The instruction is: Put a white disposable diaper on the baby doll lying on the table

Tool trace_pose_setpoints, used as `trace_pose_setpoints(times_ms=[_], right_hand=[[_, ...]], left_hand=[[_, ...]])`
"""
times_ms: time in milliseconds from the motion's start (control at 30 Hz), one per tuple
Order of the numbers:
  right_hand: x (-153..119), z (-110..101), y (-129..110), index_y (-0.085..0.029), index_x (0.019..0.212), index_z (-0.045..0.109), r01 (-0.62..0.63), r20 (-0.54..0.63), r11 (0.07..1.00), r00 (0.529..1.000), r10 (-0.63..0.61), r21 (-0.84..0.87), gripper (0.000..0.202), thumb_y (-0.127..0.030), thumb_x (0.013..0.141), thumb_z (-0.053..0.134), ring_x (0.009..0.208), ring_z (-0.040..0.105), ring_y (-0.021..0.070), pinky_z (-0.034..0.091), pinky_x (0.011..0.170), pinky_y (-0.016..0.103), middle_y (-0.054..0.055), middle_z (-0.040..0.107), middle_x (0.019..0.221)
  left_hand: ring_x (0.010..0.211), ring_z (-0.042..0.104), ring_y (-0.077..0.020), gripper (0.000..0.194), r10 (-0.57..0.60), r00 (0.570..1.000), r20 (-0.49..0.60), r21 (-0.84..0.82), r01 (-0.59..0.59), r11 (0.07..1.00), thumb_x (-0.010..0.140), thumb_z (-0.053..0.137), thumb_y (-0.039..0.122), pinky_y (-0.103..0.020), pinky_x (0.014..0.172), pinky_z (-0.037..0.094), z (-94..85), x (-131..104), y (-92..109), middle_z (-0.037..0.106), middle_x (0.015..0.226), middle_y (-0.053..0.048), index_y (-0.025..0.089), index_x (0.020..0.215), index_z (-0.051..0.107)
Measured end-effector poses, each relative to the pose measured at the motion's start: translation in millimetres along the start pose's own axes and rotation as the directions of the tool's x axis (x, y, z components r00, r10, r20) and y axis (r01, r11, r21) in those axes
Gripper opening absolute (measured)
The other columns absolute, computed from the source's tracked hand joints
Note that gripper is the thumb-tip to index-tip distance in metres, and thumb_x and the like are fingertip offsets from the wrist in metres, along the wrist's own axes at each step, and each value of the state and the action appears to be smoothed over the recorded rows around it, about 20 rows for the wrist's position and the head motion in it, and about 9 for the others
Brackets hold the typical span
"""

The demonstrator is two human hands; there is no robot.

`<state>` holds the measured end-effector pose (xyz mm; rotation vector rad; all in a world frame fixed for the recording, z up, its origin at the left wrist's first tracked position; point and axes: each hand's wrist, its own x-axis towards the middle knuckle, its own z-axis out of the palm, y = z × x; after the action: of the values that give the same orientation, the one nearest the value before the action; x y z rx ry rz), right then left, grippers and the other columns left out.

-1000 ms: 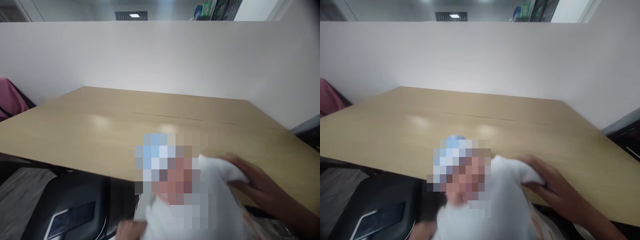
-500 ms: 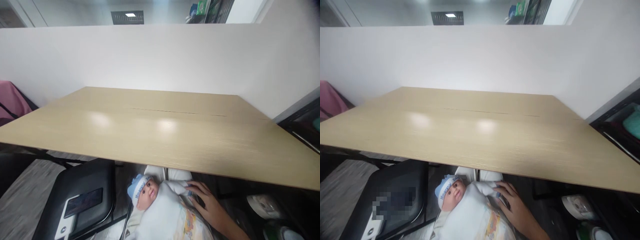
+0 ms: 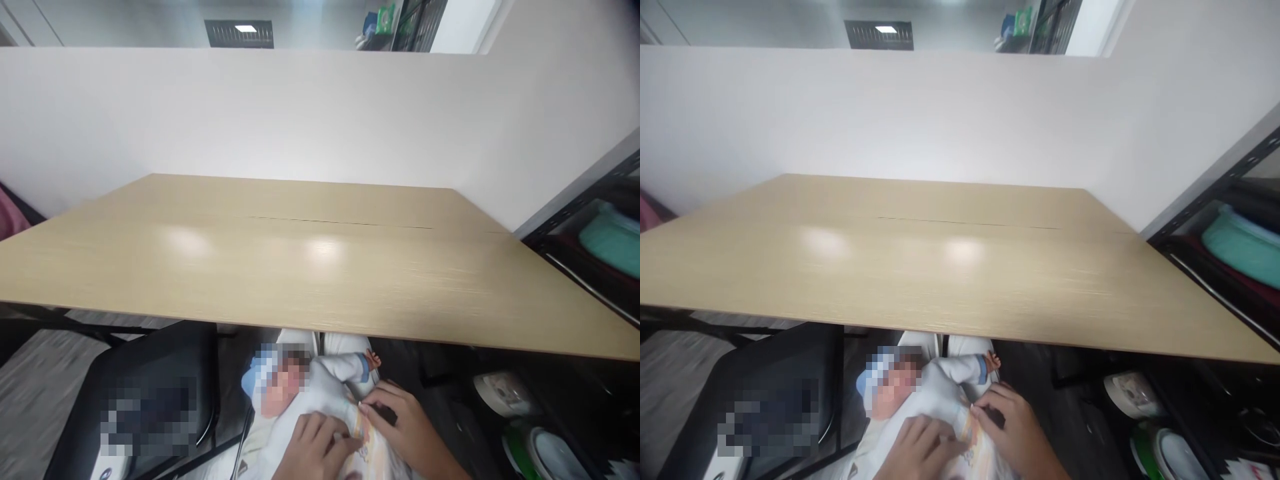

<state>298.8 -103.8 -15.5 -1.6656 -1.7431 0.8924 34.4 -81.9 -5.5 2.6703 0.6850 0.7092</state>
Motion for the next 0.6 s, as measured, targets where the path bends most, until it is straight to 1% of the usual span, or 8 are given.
trace_pose_setpoints(times_ms=[133, 200, 267, 367, 467, 533, 567, 600], right_hand=[[11.7, -5.9, 9.0, -0.023, 0.091, 0.080, -0.003, -0.122, 0.997, 0.993, -0.006, -0.073, 0.035, -0.042, 0.108, 0.056, 0.081, 0.072, 0.0229, 0.056, 0.078, 0.035, 0.006, 0.076, 0.089], [14.2, -9.3, 5.8, -0.024, 0.096, 0.079, -0.003, -0.186, 0.995, 0.982, -0.016, -0.101, 0.032, -0.041, 0.109, 0.055, 0.098, 0.076, 0.0269, 0.059, 0.091, 0.039, 0.009, 0.078, 0.102], [13.0, -10.9, -7.4, -0.024, 0.107, 0.078, 0.043, -0.199, 0.992, 0.978, -0.066, -0.117, 0.028, -0.037, 0.109, 0.053, 0.116, 0.073, 0.0290, 0.057, 0.104, 0.043, 0.011, 0.078, 0.115], [5.4, -6.5, -38.4, -0.026, 0.128, 0.072, 0.209, -0.009, 0.972, 0.977, -0.211, -0.111, 0.029, -0.023, 0.105, 0.055, 0.128, 0.069, 0.0263, 0.055, 0.111, 0.041, 0.010, 0.074, 0.131], [-4.9, 5.5, -53.7, -0.026, 0.121, 0.072, 0.411, 0.183, 0.903, 0.904, -0.387, -0.124, 0.033, -0.011, 0.094, 0.060, 0.117, 0.070, 0.0243, 0.054, 0.113, 0.040, 0.007, 0.076, 0.124], [-14.3, 11.5, -41.5, -0.025, 0.102, 0.072, 0.466, 0.221, 0.867, 0.877, -0.426, -0.178, 0.017, -0.014, 0.094, 0.062, 0.101, 0.071, 0.0241, 0.057, 0.108, 0.044, 0.005, 0.077, 0.103], [-20.9, 12.1, -29.1, -0.025, 0.092, 0.071, 0.446, 0.230, 0.874, 0.886, -0.402, -0.190, 0.010, -0.020, 0.095, 0.062, 0.094, 0.071, 0.0246, 0.060, 0.101, 0.044, 0.004, 0.076, 0.092], [-29.0, 10.7, -14.0, -0.026, 0.085, 0.069, 0.384, 0.233, 0.904, 0.911, -0.339, -0.186, 0.015, -0.027, 0.098, 0.060, 0.088, 0.071, 0.0251, 0.061, 0.095, 0.045, 0.004, 0.074, 0.084]], left_hand=[[0.094, 0.060, -0.0200, 0.030, -0.094, 0.984, 0.153, -0.116, 0.113, 0.987, 0.097, 0.080, 0.049, -0.033, 0.079, 0.039, 9.6, 17.1, -7.5, 0.074, 0.110, -0.001, 0.030, 0.120, 0.074], [0.093, 0.058, -0.0198, 0.027, -0.146, 0.960, 0.240, -0.152, 0.186, 0.971, 0.088, 0.088, 0.046, -0.034, 0.081, 0.037, 15.8, 18.8, -8.5, 0.073, 0.105, 0.000, 0.029, 0.107, 0.077], [0.090, 0.057, -0.0198, 0.027, -0.186, 0.948, 0.257, -0.146, 0.228, 0.963, 0.083, 0.092, 0.046, -0.035, 0.081, 0.036, 21.3, 17.5, -6.4, 0.071, 0.099, 0.000, 0.027, 0.096, 0.076], [0.089, 0.059, -0.0202, 0.026, -0.183, 0.960, 0.212, -0.130, 0.213, 0.968, 0.096, 0.079, 0.053, -0.037, 0.084, 0.039, 16.8, 9.8, 0.7, 0.072, 0.098, -0.001, 0.027, 0.095, 0.074], [0.088, 0.060, -0.0214, 0.029, -0.216, 0.957, 0.193, -0.132, 0.243, 0.961, 0.107, 0.060, 0.051, -0.038, 0.084, 0.045, -4.4, 2.2, 2.4, 0.072, 0.093, -0.001, 0.031, 0.094, 0.074], [0.086, 0.060, -0.0232, 0.029, -0.264, 0.947, 0.186, -0.132, 0.290, 0.948, 0.104, 0.062, 0.056, -0.038, 0.081, 0.049, -18.0, 4.7, -5.8, 0.070, 0.088, -0.001, 0.034, 0.092, 0.074], [0.086, 0.061, -0.0241, 0.029, -0.281, 0.943, 0.180, -0.131, 0.306, 0.943, 0.101, 0.064, 0.060, -0.039, 0.081, 0.050, -22.1, 9.4, -12.6, 0.069, 0.086, -0.001, 0.035, 0.092, 0.075], [0.088, 0.062, -0.0247, 0.031, -0.294, 0.940, 0.172, -0.127, 0.317, 0.940, 0.099, 0.066, 0.064, -0.040, 0.081, 0.051, -24.2, 16.2, -20.6, 0.068, 0.087, -0.001, 0.035, 0.093, 0.075]])
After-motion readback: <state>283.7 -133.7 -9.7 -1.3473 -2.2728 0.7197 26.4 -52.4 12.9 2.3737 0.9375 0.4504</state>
